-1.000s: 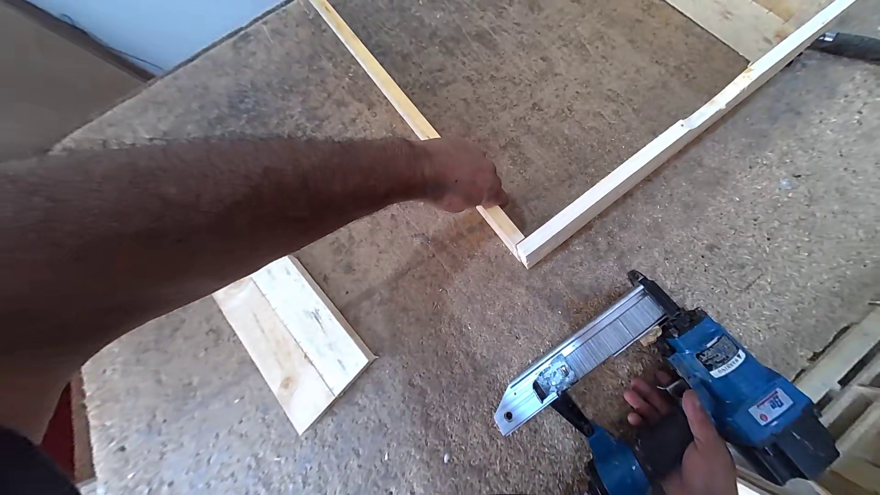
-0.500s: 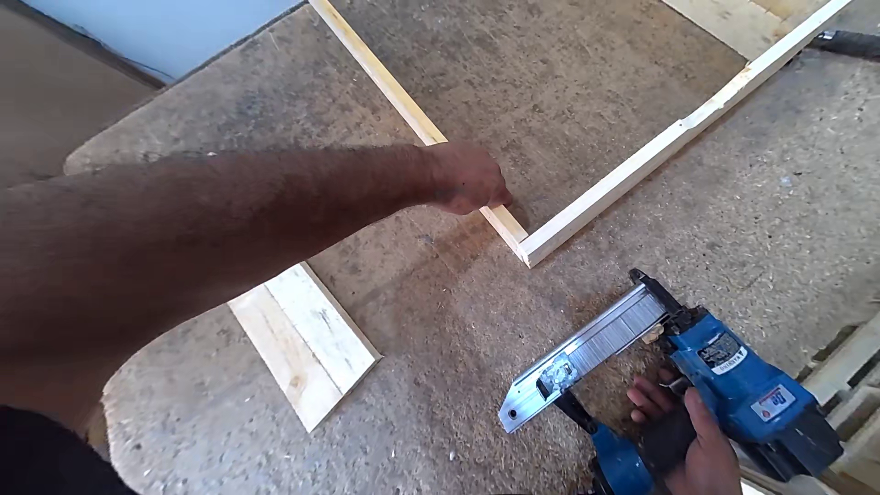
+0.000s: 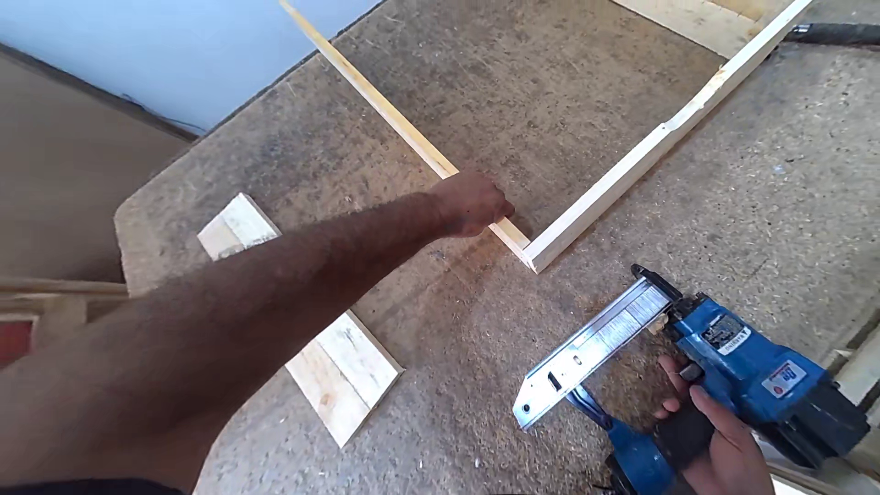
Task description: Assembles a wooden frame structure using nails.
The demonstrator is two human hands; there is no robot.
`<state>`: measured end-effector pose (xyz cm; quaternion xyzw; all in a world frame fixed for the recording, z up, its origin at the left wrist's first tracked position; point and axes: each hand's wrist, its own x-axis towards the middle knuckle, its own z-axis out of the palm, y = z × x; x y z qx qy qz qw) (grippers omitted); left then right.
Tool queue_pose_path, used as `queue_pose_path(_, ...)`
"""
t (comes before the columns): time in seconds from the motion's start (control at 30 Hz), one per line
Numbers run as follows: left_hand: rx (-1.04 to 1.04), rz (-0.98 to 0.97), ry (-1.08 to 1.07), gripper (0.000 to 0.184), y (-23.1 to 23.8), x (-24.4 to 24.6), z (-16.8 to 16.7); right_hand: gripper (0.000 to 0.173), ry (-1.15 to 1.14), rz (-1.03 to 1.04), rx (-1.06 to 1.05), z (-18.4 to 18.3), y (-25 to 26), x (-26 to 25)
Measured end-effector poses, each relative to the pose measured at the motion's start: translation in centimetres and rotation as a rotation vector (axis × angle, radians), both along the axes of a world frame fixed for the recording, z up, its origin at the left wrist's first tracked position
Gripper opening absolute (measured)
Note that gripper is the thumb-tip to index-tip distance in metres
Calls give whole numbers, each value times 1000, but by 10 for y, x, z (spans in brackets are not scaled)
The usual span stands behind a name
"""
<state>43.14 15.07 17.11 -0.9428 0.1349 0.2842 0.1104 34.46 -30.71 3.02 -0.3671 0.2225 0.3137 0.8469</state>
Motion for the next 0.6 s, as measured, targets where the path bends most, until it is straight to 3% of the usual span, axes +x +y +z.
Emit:
queue_pose_path(0.33,4,58,-47,27,-4,-6,-3,42,15,4,406,56,60,-51)
queue_pose_path(0.6,17,77,-67,27,-3,-6,-8,48,46,-25,379,69,95,-74)
